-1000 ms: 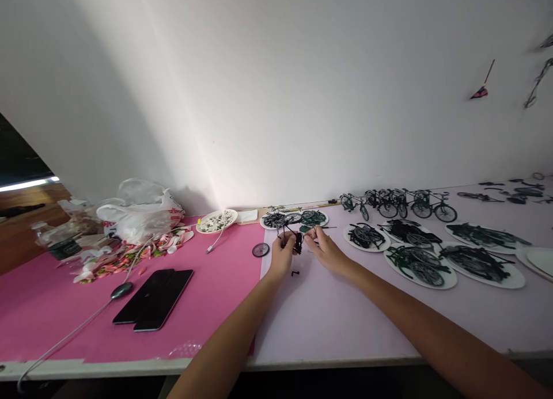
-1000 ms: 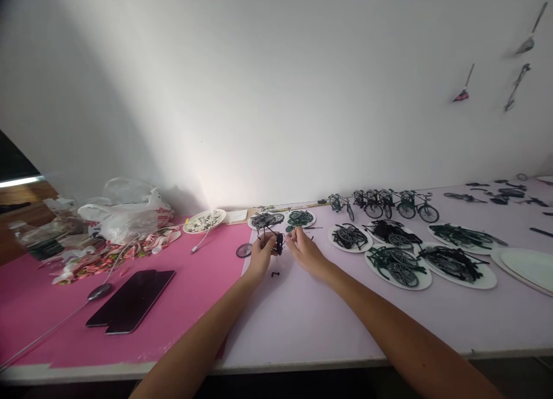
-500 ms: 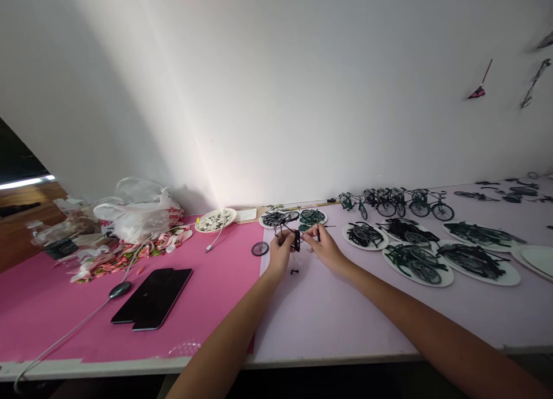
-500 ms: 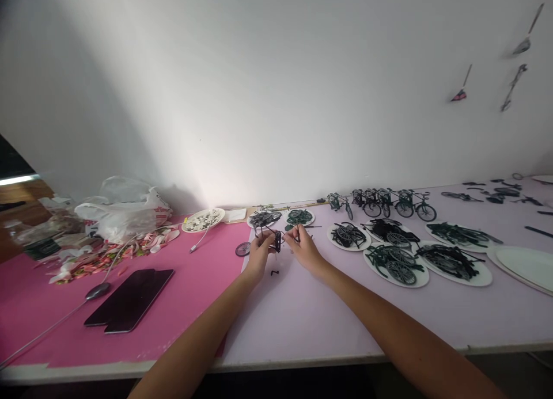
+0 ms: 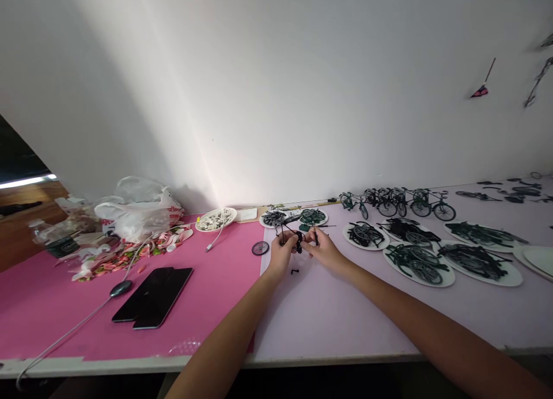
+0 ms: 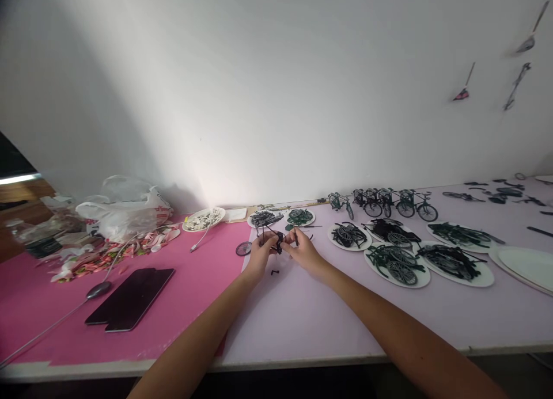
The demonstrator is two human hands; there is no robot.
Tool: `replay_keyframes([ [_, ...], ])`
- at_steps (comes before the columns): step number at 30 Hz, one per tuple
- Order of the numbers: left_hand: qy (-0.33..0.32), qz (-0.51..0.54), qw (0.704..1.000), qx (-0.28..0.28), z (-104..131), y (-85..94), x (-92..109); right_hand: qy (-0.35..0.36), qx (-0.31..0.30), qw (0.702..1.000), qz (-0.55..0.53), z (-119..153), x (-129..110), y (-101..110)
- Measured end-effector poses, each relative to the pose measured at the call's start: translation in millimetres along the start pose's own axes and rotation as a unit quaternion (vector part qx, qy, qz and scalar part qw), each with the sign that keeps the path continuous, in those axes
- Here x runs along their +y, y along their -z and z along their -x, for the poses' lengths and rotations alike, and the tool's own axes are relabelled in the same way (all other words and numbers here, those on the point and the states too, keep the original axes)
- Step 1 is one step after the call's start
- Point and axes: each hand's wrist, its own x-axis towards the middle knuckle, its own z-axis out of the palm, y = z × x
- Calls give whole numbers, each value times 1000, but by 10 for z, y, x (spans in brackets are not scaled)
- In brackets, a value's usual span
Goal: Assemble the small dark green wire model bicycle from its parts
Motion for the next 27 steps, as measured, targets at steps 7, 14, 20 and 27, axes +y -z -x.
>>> replay_keyframes([
  [7,12,-16,1000,-8,-33,28,-48,0,28,1000,10,-8,-21,18],
  [14,54,-51,997,12,-57,7,-136,25,104,993,43,-65,-33,82],
  [20,32,-81,995,57,-79,82,-175,66,115,988,74,-65,-18,113],
  [27,-38,-92,995,26,-48,25,-102,83,65,986,129,-23,-35,74],
])
